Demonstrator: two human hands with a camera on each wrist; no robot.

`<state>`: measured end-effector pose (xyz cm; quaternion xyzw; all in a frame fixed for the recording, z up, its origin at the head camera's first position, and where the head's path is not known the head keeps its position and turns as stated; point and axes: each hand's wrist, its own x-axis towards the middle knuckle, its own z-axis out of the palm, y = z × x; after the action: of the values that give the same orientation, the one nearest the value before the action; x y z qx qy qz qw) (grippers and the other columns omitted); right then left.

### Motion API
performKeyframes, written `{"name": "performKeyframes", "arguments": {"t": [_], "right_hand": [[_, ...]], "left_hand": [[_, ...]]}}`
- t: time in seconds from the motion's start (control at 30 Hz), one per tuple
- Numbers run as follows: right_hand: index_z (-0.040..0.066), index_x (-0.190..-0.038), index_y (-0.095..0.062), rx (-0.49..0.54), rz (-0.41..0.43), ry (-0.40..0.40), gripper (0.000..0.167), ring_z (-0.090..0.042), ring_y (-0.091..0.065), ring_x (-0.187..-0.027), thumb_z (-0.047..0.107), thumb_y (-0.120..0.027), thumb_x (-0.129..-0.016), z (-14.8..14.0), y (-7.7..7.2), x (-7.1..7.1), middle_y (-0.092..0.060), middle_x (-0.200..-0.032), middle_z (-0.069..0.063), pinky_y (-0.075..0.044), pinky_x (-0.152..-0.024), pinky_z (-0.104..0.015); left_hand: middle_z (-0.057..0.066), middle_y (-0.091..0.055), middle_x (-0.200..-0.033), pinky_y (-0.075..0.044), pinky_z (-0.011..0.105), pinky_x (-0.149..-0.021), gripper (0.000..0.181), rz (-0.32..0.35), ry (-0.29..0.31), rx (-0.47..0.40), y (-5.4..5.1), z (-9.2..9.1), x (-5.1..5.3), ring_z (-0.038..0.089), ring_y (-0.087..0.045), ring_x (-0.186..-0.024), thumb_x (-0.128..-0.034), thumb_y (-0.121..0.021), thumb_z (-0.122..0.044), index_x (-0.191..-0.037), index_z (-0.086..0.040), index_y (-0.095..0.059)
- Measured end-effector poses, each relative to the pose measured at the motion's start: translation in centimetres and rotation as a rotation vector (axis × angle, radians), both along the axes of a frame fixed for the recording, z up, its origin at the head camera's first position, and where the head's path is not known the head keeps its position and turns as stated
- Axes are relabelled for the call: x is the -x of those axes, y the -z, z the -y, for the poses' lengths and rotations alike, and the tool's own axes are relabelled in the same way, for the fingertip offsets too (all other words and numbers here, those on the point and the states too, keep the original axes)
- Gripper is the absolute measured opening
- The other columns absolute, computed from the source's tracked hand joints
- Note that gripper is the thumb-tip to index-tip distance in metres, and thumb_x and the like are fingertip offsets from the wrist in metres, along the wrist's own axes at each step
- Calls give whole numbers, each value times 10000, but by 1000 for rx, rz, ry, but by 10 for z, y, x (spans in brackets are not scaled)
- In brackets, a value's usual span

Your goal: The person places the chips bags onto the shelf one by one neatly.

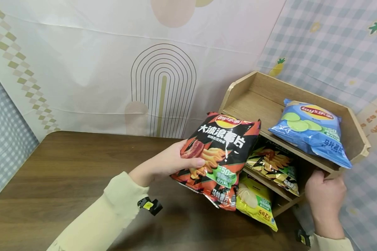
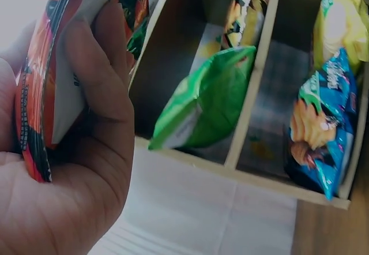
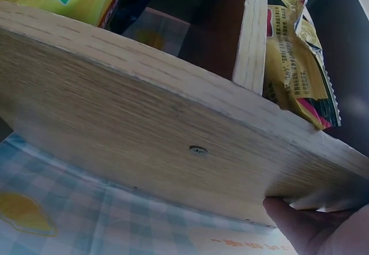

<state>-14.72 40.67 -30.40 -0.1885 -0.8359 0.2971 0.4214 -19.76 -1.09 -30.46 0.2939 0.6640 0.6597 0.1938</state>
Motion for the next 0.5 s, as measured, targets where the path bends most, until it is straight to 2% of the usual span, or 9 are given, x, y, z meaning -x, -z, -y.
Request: {"name": "performKeyframes", "arguments": {"t": [0.1,0.23,0.4,0.5], "right_hand": [[-153,-1063,-554,0,6,10,414,-658,-458,-935,182,-391,-881,0,0,-1,-550,-1021,-445,-272,-677,-713],[-151,-1067,-549,2,6,9,412,-654,-464,-933,180,-389,-880,-1,-1,-1,-549,-1025,-446,-275,-674,-712],[-137,-1040,-556,4,14,2,389,-613,-490,-865,174,-390,-876,0,-1,-2,-561,-996,-430,-288,-632,-687],[-130,-1047,-561,-4,10,-6,385,-600,-494,-859,174,-392,-882,0,-1,-2,-566,-1003,-421,-288,-625,-682]], "left_hand": [[62,-658,-1156,-500,377,-910,639,22,29,-56,-8,-9,2,234,-621,-1032,-803,-772,-426,-1316,-177,-483],[56,-656,-1165,-491,376,-926,637,17,56,-87,-17,-21,5,231,-613,-1051,-797,-773,-433,-1311,-197,-481],[47,-655,-1176,-479,370,-942,584,-26,95,-120,-30,-35,11,223,-603,-1064,-827,-752,-388,-1310,-193,-487],[34,-652,-1172,-494,359,-919,586,-65,98,-111,-41,-46,16,212,-614,-1044,-840,-742,-367,-1328,-198,-464]]}}
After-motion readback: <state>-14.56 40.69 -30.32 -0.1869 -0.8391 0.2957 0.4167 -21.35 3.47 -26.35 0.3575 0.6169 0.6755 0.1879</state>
